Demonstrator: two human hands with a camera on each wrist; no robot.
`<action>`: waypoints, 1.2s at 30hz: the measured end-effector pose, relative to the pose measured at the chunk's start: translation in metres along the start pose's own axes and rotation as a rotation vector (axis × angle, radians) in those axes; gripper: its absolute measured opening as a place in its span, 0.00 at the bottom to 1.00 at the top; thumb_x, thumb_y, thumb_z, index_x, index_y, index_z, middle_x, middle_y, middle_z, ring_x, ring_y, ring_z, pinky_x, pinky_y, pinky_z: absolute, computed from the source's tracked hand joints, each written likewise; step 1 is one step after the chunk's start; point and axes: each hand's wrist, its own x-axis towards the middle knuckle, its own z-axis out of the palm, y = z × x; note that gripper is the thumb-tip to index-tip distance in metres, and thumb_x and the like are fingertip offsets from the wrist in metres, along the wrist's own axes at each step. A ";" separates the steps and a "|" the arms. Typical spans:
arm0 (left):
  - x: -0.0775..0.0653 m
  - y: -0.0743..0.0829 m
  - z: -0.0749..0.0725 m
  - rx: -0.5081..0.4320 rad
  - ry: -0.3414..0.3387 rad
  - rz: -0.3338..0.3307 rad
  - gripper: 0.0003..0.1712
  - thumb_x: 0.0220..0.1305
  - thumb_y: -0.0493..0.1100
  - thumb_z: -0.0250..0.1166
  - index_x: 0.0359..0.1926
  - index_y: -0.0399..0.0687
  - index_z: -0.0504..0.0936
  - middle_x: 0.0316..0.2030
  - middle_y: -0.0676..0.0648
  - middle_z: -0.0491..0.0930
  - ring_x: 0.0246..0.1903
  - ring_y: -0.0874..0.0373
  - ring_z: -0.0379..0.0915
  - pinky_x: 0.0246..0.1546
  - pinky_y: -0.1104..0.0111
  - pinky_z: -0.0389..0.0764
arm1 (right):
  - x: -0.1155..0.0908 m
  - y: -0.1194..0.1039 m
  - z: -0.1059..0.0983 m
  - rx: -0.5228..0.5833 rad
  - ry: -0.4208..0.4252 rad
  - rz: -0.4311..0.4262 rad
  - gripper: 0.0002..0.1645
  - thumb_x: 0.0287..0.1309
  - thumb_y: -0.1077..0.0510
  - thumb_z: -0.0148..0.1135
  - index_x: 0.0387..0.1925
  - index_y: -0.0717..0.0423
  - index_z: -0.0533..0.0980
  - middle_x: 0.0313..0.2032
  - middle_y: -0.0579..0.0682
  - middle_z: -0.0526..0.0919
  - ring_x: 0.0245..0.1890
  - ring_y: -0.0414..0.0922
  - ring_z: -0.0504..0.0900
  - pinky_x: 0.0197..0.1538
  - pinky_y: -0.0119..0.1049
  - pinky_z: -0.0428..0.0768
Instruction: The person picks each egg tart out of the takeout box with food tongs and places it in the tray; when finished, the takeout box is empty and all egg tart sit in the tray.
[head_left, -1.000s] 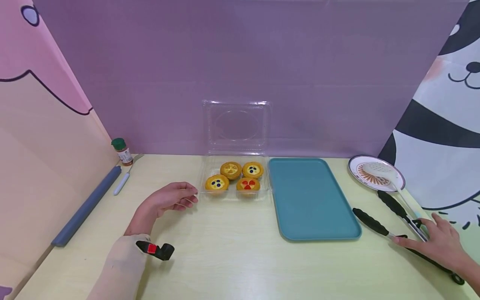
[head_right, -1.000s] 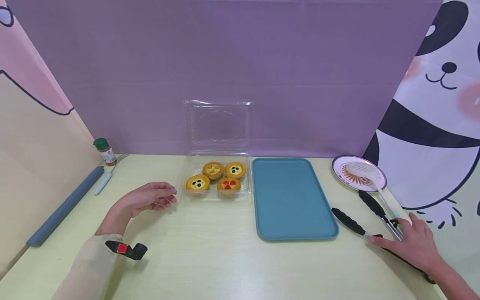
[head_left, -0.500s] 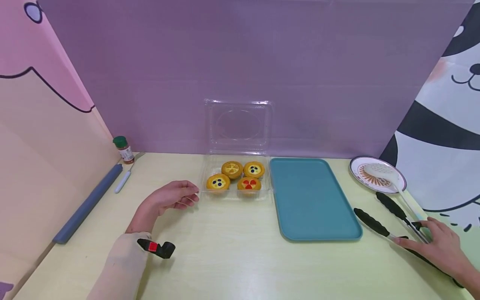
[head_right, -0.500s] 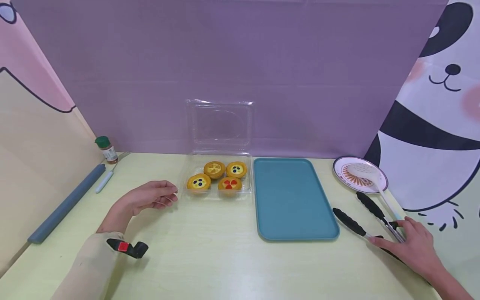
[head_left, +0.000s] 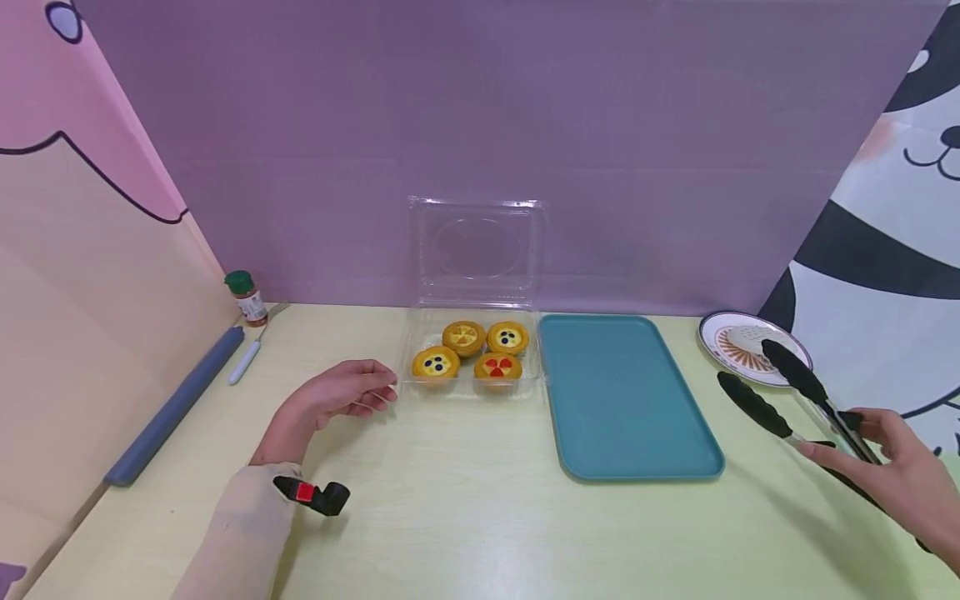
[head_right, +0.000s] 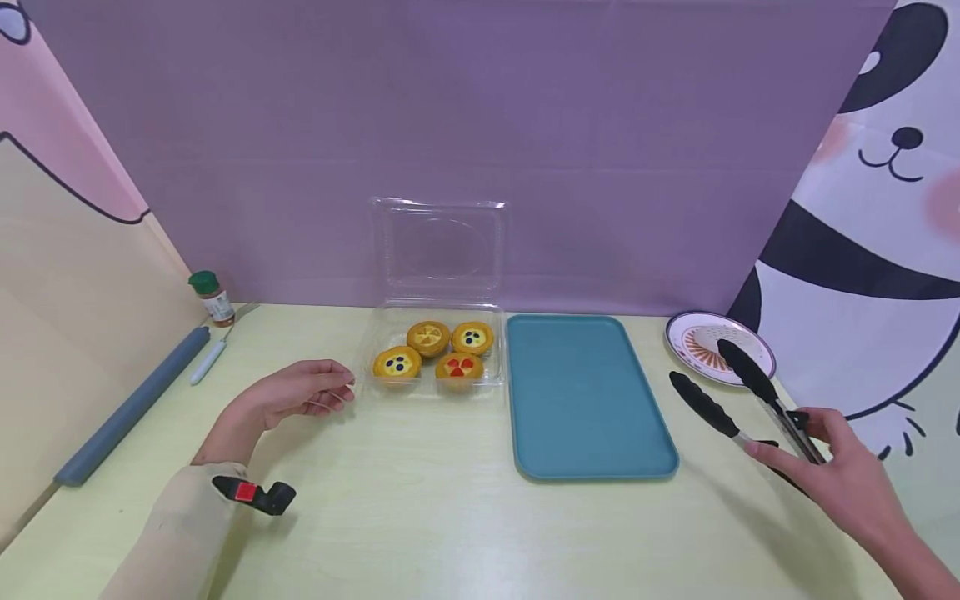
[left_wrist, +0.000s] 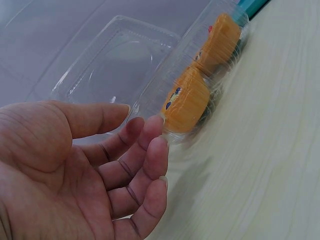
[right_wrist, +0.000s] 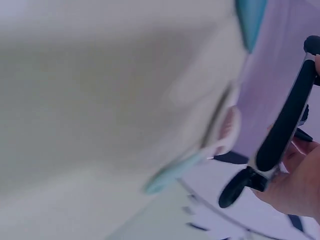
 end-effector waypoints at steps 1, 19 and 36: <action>0.000 0.000 0.000 0.001 -0.003 0.003 0.23 0.77 0.49 0.54 0.59 0.34 0.70 0.44 0.46 0.82 0.40 0.58 0.79 0.43 0.67 0.79 | 0.000 -0.005 -0.002 0.008 0.010 -0.010 0.49 0.55 0.39 0.72 0.66 0.61 0.61 0.49 0.59 0.76 0.37 0.25 0.70 0.38 0.30 0.66; 0.001 0.005 0.000 0.003 0.014 -0.004 0.22 0.76 0.49 0.53 0.59 0.34 0.71 0.42 0.47 0.83 0.39 0.58 0.79 0.43 0.66 0.79 | 0.008 -0.110 0.011 0.068 0.074 -0.339 0.42 0.50 0.44 0.78 0.65 0.40 0.69 0.29 0.46 0.79 0.26 0.33 0.75 0.25 0.33 0.68; 0.000 0.000 0.002 -0.010 0.005 0.017 0.23 0.76 0.48 0.54 0.59 0.33 0.72 0.42 0.47 0.84 0.39 0.57 0.80 0.43 0.66 0.80 | 0.049 -0.174 0.070 -0.063 0.259 -0.744 0.34 0.48 0.48 0.77 0.60 0.45 0.80 0.40 0.48 0.85 0.25 0.39 0.79 0.19 0.29 0.65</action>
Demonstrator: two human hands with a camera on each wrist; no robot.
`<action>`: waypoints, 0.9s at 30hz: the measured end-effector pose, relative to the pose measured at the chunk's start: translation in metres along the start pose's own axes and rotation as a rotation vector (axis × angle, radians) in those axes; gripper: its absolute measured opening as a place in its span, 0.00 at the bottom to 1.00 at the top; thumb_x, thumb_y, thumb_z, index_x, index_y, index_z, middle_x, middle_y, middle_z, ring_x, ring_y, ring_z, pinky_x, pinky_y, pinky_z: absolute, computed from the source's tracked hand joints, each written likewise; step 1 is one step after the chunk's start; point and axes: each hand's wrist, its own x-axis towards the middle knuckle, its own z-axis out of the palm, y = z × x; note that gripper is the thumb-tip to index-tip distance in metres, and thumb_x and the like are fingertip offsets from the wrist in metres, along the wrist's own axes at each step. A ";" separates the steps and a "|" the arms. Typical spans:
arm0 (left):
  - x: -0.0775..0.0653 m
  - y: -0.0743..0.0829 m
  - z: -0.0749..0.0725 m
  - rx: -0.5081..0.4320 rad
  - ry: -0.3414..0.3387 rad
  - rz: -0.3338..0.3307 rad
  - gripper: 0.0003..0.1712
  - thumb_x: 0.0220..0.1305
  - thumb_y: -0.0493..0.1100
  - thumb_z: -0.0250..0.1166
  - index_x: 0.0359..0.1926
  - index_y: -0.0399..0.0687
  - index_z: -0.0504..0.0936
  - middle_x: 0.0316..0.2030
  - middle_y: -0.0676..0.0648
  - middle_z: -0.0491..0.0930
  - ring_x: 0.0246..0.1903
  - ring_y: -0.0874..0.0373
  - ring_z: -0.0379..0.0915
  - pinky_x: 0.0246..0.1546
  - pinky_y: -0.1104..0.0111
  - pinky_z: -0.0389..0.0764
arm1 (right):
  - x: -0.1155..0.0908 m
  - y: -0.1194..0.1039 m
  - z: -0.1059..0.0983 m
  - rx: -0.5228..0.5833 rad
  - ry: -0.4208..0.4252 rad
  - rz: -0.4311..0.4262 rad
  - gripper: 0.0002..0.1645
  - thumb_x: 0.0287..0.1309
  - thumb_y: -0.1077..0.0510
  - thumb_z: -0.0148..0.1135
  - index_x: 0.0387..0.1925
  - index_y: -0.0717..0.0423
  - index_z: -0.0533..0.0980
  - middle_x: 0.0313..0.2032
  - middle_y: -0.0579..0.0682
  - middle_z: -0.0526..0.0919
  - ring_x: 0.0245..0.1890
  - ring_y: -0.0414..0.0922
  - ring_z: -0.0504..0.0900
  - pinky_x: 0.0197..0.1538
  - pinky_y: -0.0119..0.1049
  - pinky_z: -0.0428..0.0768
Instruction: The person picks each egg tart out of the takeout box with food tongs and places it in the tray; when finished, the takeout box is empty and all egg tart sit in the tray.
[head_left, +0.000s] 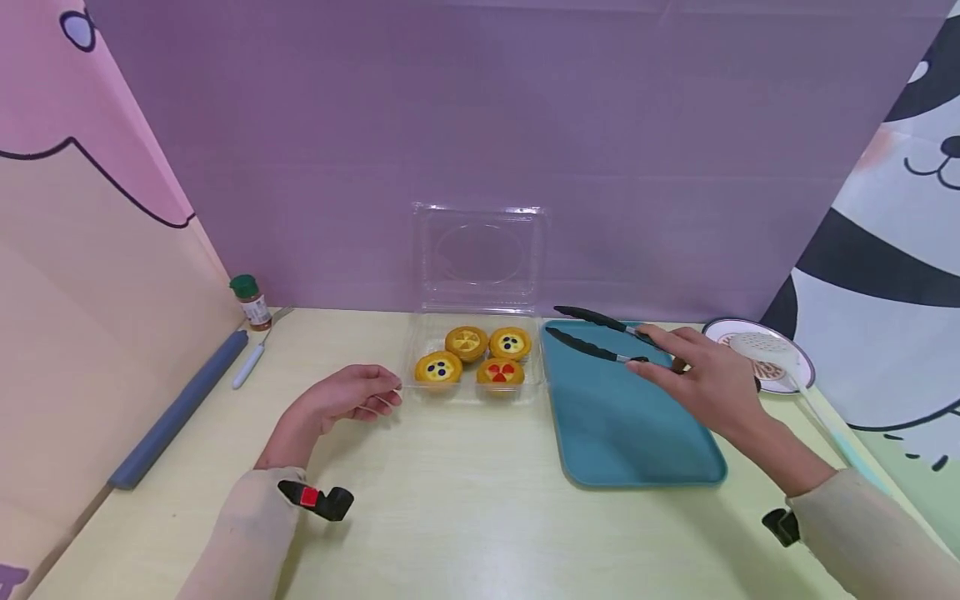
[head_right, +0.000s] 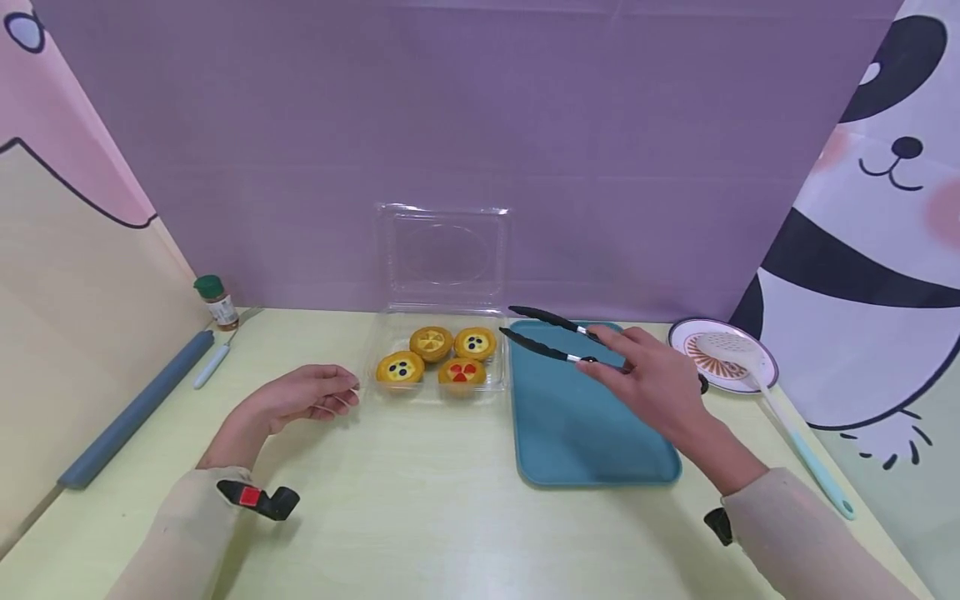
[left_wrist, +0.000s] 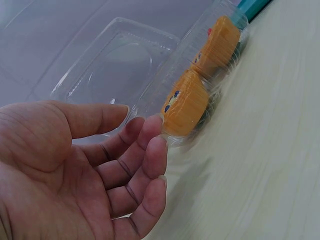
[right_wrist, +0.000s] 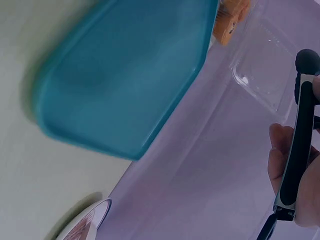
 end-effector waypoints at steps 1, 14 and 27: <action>0.000 0.000 0.000 -0.002 0.003 -0.004 0.22 0.76 0.48 0.54 0.58 0.33 0.72 0.42 0.47 0.84 0.39 0.57 0.80 0.43 0.66 0.80 | 0.003 -0.001 0.003 -0.002 0.012 -0.017 0.33 0.48 0.49 0.78 0.59 0.45 0.81 0.38 0.47 0.85 0.23 0.38 0.78 0.18 0.29 0.64; 0.001 -0.001 0.000 0.004 0.002 -0.004 0.22 0.77 0.47 0.53 0.59 0.33 0.72 0.43 0.46 0.83 0.39 0.56 0.80 0.43 0.65 0.80 | 0.039 -0.031 0.040 -0.063 -0.160 -0.060 0.27 0.57 0.42 0.70 0.57 0.44 0.82 0.44 0.51 0.88 0.27 0.43 0.82 0.20 0.31 0.65; 0.001 0.000 0.000 -0.002 0.002 -0.001 0.22 0.77 0.48 0.53 0.59 0.33 0.72 0.43 0.46 0.83 0.38 0.58 0.79 0.43 0.66 0.80 | 0.074 -0.051 0.064 -0.067 -0.438 0.089 0.39 0.58 0.31 0.64 0.69 0.34 0.70 0.62 0.59 0.79 0.17 0.43 0.74 0.19 0.37 0.67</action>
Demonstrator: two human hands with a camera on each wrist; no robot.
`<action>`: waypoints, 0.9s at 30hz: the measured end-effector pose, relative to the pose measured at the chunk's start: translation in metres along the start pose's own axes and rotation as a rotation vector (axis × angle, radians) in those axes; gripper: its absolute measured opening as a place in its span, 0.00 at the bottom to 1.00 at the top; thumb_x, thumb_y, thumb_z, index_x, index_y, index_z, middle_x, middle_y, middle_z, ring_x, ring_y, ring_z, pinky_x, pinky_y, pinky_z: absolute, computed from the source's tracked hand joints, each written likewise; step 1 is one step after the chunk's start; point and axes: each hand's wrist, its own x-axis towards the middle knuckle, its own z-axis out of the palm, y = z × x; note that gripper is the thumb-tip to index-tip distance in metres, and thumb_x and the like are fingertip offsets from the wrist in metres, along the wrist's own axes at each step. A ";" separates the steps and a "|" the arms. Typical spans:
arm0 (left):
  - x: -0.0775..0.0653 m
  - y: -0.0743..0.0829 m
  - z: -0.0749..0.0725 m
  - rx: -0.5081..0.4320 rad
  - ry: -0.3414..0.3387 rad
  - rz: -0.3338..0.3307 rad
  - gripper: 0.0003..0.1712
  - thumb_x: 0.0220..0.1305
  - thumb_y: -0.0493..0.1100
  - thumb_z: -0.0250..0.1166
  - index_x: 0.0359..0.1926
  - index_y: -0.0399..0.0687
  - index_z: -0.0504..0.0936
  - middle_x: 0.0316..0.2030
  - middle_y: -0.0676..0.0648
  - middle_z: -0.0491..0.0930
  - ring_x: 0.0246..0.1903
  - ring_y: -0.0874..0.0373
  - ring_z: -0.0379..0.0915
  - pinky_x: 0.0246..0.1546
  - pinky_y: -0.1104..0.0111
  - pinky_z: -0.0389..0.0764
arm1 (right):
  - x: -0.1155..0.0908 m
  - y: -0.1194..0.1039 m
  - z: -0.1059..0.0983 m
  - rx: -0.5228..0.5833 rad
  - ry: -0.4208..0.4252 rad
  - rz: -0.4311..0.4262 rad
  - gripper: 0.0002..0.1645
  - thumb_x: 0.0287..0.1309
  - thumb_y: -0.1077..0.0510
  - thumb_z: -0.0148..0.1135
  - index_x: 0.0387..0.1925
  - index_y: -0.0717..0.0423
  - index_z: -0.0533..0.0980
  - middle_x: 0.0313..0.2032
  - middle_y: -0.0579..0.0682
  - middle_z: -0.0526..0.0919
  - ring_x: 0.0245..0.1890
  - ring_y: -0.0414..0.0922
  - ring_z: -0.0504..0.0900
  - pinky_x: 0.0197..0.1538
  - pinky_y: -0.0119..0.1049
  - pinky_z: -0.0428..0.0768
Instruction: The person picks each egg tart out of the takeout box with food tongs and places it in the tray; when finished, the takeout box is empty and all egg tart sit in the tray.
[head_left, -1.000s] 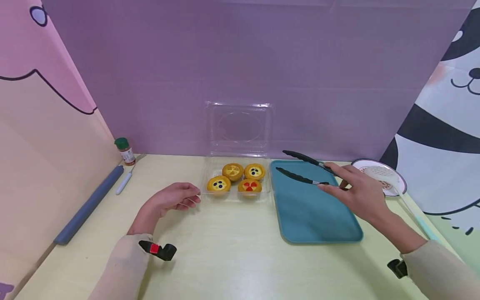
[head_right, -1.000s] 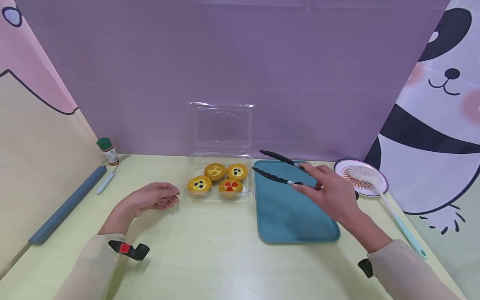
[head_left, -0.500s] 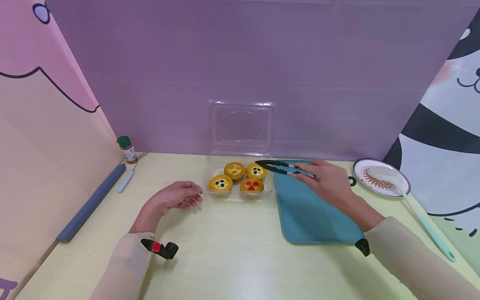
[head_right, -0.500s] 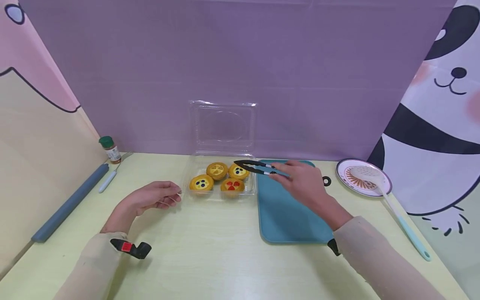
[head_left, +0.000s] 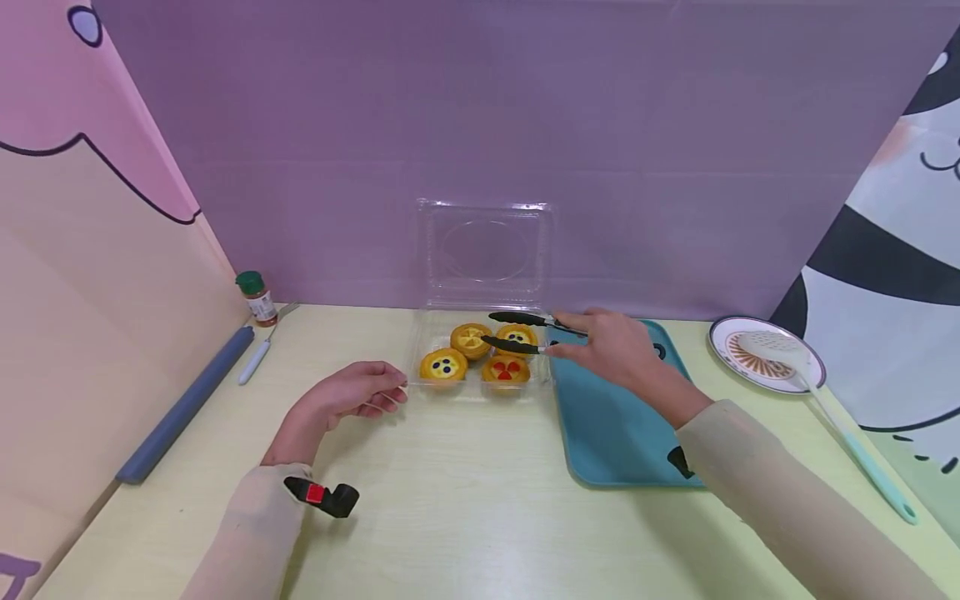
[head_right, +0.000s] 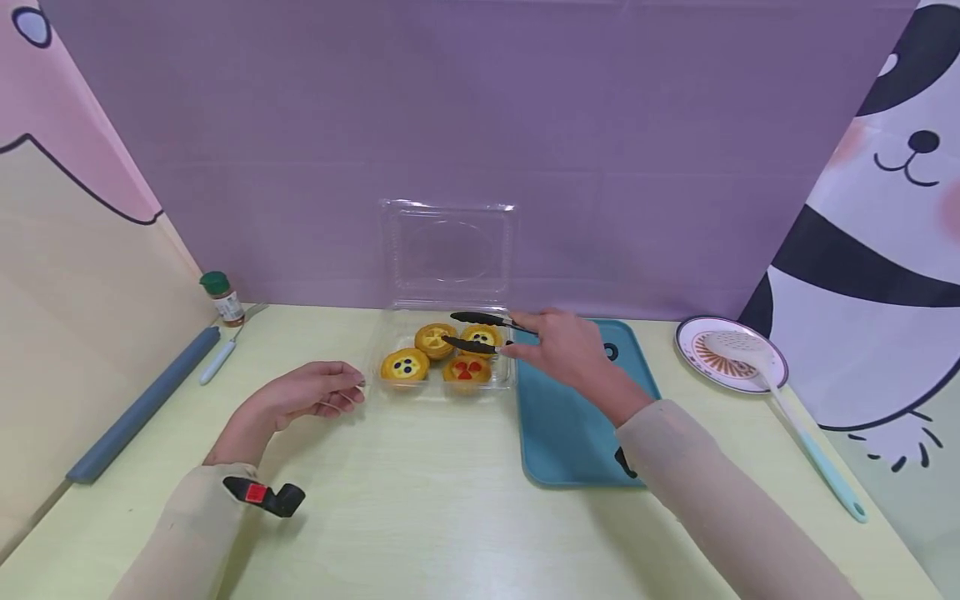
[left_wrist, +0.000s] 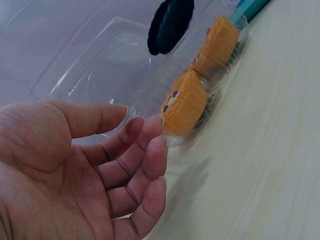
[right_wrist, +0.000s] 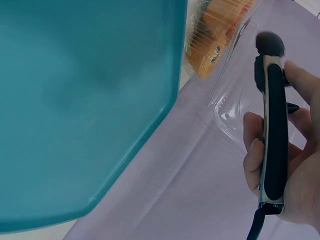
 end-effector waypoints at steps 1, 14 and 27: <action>0.000 0.000 0.000 0.000 0.004 -0.002 0.22 0.77 0.48 0.53 0.59 0.33 0.72 0.43 0.46 0.83 0.38 0.58 0.79 0.43 0.66 0.80 | 0.002 -0.001 0.000 -0.008 -0.017 0.004 0.40 0.58 0.30 0.64 0.69 0.34 0.69 0.63 0.59 0.78 0.17 0.44 0.74 0.19 0.37 0.67; 0.000 -0.001 -0.002 -0.001 0.000 -0.007 0.23 0.76 0.48 0.53 0.59 0.34 0.72 0.42 0.46 0.84 0.38 0.57 0.80 0.43 0.66 0.80 | 0.021 -0.010 0.003 -0.007 -0.101 0.056 0.46 0.54 0.25 0.63 0.72 0.33 0.65 0.66 0.62 0.74 0.15 0.46 0.74 0.16 0.36 0.60; 0.001 0.000 0.000 -0.004 0.001 -0.014 0.22 0.77 0.48 0.53 0.59 0.34 0.72 0.44 0.45 0.83 0.39 0.57 0.80 0.44 0.66 0.80 | 0.031 -0.010 0.003 -0.055 -0.150 0.018 0.49 0.52 0.25 0.64 0.72 0.37 0.66 0.67 0.62 0.73 0.13 0.46 0.71 0.16 0.36 0.58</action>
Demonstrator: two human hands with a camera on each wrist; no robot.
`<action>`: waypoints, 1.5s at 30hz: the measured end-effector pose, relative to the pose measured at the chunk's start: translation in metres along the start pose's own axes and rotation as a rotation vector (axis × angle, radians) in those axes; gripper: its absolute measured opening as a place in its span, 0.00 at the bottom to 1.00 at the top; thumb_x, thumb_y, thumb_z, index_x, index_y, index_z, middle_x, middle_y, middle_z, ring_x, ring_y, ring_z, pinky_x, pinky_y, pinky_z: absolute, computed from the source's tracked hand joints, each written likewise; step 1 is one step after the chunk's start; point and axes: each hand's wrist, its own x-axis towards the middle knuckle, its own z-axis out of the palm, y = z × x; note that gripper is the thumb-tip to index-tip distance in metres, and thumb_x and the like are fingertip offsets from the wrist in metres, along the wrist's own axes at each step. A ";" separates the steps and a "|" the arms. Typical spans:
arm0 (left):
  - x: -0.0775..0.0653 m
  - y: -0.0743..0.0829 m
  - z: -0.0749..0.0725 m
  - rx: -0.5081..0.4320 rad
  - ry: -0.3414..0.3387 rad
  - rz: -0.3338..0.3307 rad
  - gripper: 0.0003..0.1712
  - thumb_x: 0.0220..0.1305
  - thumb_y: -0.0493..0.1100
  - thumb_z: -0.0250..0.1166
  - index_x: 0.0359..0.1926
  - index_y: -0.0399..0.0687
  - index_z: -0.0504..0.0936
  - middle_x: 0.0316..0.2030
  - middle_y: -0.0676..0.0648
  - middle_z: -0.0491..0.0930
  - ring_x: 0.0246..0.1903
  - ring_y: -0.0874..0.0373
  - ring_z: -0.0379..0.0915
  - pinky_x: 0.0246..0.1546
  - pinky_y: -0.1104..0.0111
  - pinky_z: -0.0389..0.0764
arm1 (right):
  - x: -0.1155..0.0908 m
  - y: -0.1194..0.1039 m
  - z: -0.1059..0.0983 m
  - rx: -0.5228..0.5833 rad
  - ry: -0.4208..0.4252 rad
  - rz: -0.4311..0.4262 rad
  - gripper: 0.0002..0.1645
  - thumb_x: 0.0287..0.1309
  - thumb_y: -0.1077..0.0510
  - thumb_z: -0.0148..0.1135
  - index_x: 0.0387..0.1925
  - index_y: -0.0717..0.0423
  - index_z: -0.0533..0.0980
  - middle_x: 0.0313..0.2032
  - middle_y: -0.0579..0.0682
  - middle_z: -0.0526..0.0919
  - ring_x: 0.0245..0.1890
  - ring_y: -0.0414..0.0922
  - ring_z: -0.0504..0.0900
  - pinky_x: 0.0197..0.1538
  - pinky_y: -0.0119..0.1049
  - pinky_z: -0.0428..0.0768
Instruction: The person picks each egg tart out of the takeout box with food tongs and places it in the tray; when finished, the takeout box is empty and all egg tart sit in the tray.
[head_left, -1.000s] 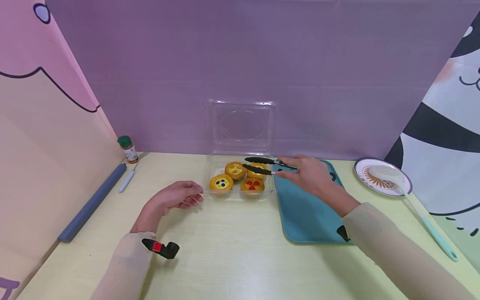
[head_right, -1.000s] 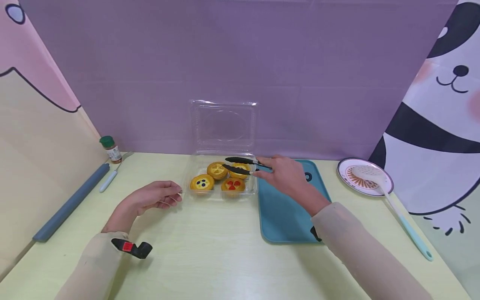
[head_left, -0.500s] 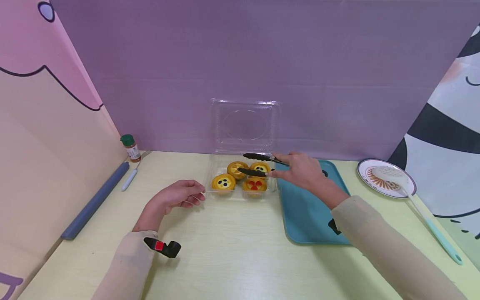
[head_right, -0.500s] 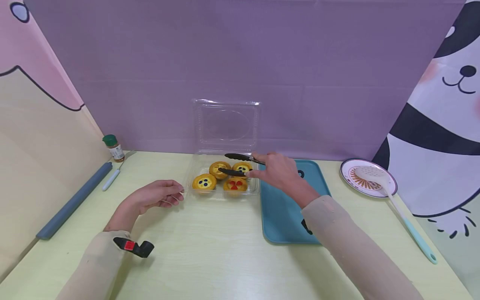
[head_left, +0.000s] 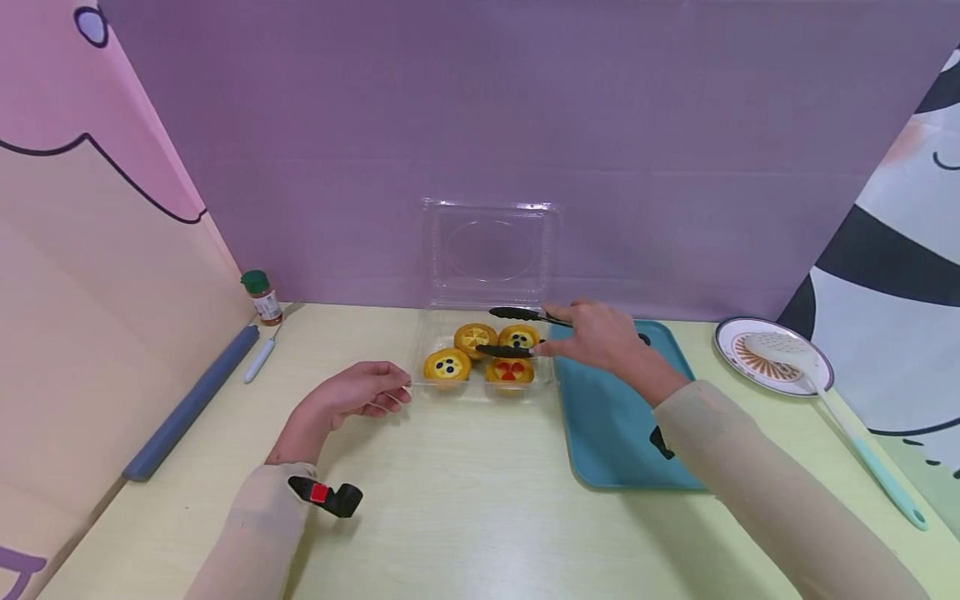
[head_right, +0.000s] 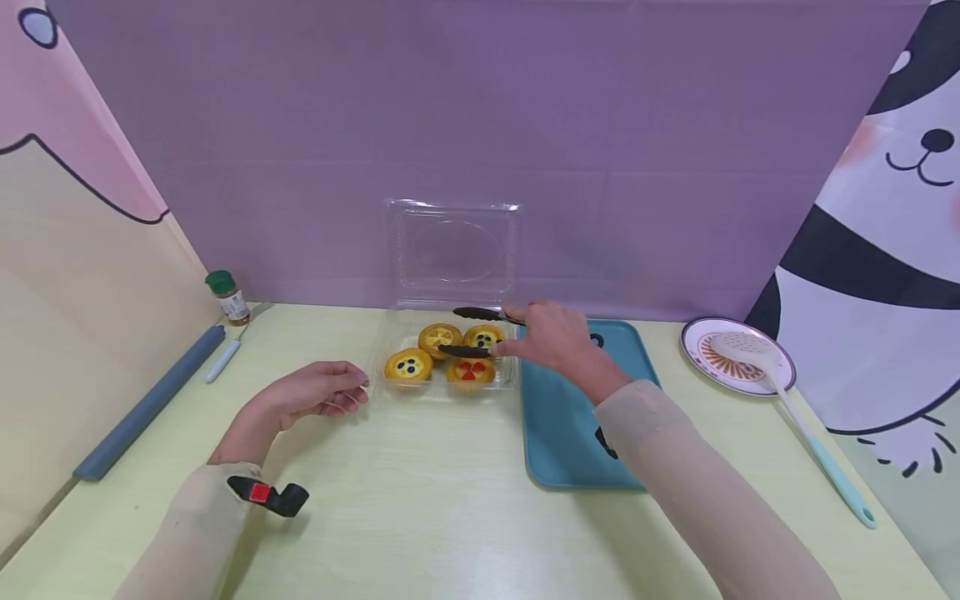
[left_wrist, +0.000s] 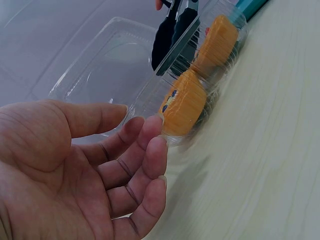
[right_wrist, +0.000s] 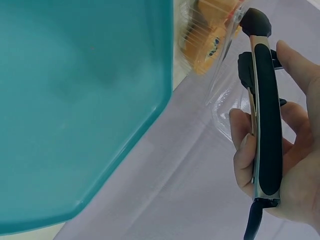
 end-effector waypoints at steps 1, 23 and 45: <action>0.000 0.000 0.000 -0.002 0.004 -0.004 0.22 0.77 0.48 0.53 0.59 0.34 0.72 0.43 0.46 0.83 0.39 0.57 0.80 0.44 0.66 0.79 | 0.001 -0.001 0.000 -0.002 -0.005 -0.003 0.50 0.52 0.24 0.64 0.72 0.37 0.66 0.67 0.61 0.73 0.13 0.47 0.71 0.16 0.36 0.58; -0.001 0.000 0.001 -0.012 0.000 0.024 0.21 0.78 0.46 0.50 0.59 0.33 0.71 0.41 0.48 0.83 0.38 0.58 0.80 0.42 0.66 0.79 | 0.016 -0.018 -0.011 -0.046 -0.127 0.019 0.54 0.49 0.23 0.66 0.73 0.38 0.65 0.62 0.55 0.79 0.27 0.48 0.76 0.21 0.39 0.62; -0.002 0.002 0.002 -0.014 0.008 0.017 0.19 0.78 0.44 0.50 0.58 0.32 0.71 0.40 0.48 0.83 0.38 0.59 0.80 0.43 0.66 0.79 | 0.025 -0.029 -0.017 -0.096 -0.196 0.038 0.55 0.50 0.23 0.65 0.74 0.39 0.63 0.68 0.53 0.75 0.58 0.56 0.80 0.31 0.43 0.74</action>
